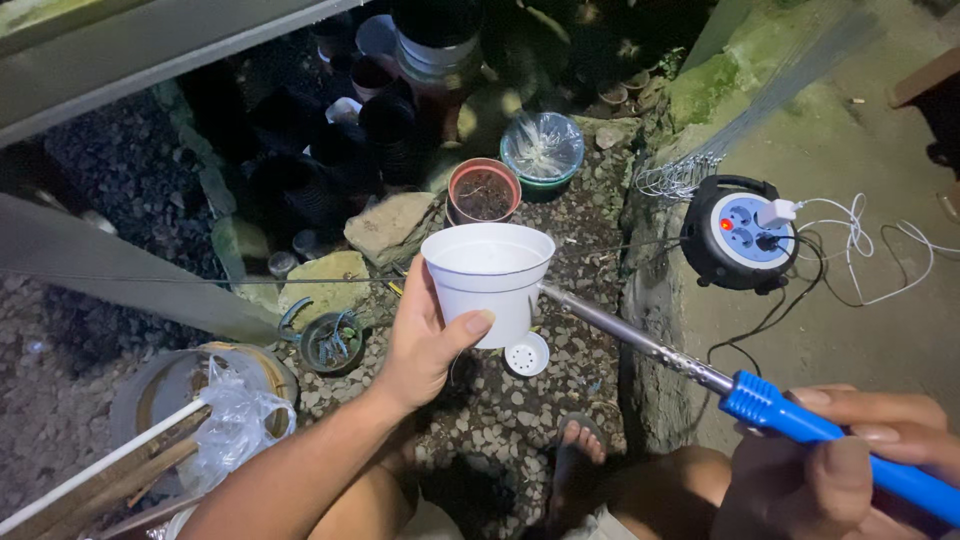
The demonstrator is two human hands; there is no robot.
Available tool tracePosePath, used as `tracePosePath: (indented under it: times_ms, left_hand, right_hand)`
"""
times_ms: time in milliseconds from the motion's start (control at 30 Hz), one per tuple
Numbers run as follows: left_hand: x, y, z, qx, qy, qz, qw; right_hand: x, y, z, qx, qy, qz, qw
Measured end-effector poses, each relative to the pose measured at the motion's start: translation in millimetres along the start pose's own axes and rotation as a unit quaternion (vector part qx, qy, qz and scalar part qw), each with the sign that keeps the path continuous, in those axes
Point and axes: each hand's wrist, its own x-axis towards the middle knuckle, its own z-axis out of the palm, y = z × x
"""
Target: The person uses a heated soldering iron to melt holes into the sides and bottoms of white plastic cups. They hold each cup in one hand and apply the hot tip to create drainage holes, then place the finished cup into a cardboard box.
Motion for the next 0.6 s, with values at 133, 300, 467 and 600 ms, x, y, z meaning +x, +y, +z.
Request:
tracePosePath:
  times_ms: [133,300,467,600]
  left_hand:
    - [0.1,0.5,-0.8,-0.001,-0.002,-0.005,1.000]
    - [0.0,-0.2,-1.7,0.002,-0.001,0.001,1.000]
    - [-1.0,-0.7,-1.9,0.001,0.000,-0.005,1.000]
    - [-0.4,-1.0,-1.1,0.007,0.002,-0.006,1.000]
  right_hand:
    - [1.4,-5.6,3.4,-0.013,0.004,0.002,1.000]
    - [1.4,-8.5,6.4,-0.031,0.004,0.009,0.999]
    - [-0.7,-8.4,3.4,-0.066,0.004,0.025,0.998]
    - [-4.1,-6.8,4.3,-0.021,0.016,0.017,1.000]
